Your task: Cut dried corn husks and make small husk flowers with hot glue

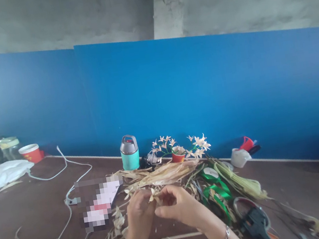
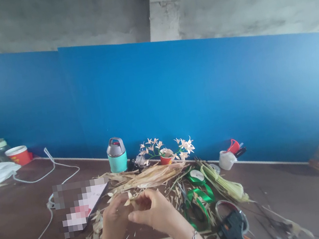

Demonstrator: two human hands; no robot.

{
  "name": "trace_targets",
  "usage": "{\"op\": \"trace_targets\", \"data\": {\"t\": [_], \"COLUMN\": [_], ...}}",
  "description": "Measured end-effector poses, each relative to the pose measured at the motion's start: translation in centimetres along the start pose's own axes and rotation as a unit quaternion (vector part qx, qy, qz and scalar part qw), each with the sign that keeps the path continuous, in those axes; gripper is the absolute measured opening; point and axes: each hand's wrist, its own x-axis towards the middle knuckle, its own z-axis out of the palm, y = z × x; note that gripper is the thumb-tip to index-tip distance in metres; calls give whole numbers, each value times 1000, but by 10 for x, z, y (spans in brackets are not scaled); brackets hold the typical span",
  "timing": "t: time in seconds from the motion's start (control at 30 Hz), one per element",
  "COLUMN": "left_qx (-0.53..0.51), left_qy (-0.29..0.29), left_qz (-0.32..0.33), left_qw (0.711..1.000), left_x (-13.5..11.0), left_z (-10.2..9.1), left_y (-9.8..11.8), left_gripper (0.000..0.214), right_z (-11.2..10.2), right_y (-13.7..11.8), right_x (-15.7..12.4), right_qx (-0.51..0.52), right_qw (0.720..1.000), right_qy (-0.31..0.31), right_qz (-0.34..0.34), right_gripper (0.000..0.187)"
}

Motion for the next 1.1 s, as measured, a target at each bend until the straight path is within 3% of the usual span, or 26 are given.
{"op": "trace_targets", "data": {"t": [0.27,0.47,0.57,0.77,0.97,1.1], "left_qx": [-17,-51,-58,-79,-175,-221], "left_qy": [13,-22,-35,-56,-119,-157], "left_qz": [-85,-132,-153,-177,-184,-189], "left_qw": [996,990,986,979,960,944], "left_x": [0,-2,-2,-1,1,2], "left_z": [5,6,6,10,12,10], "left_y": [-3,0,5,3,-1,5], "left_gripper": [9,11,12,13,12,18], "right_z": [-10,-3,0,0,-2,-11], "right_y": [-9,-3,1,2,-1,-3], "right_x": [-7,5,9,7,9,8], "right_qx": [147,146,144,178,133,101], "right_qw": [979,985,986,980,985,990], "right_qy": [-134,-39,-10,-31,36,26], "right_qz": [36,81,85,83,107,95], "right_gripper": [43,12,9,6,11,14]}}
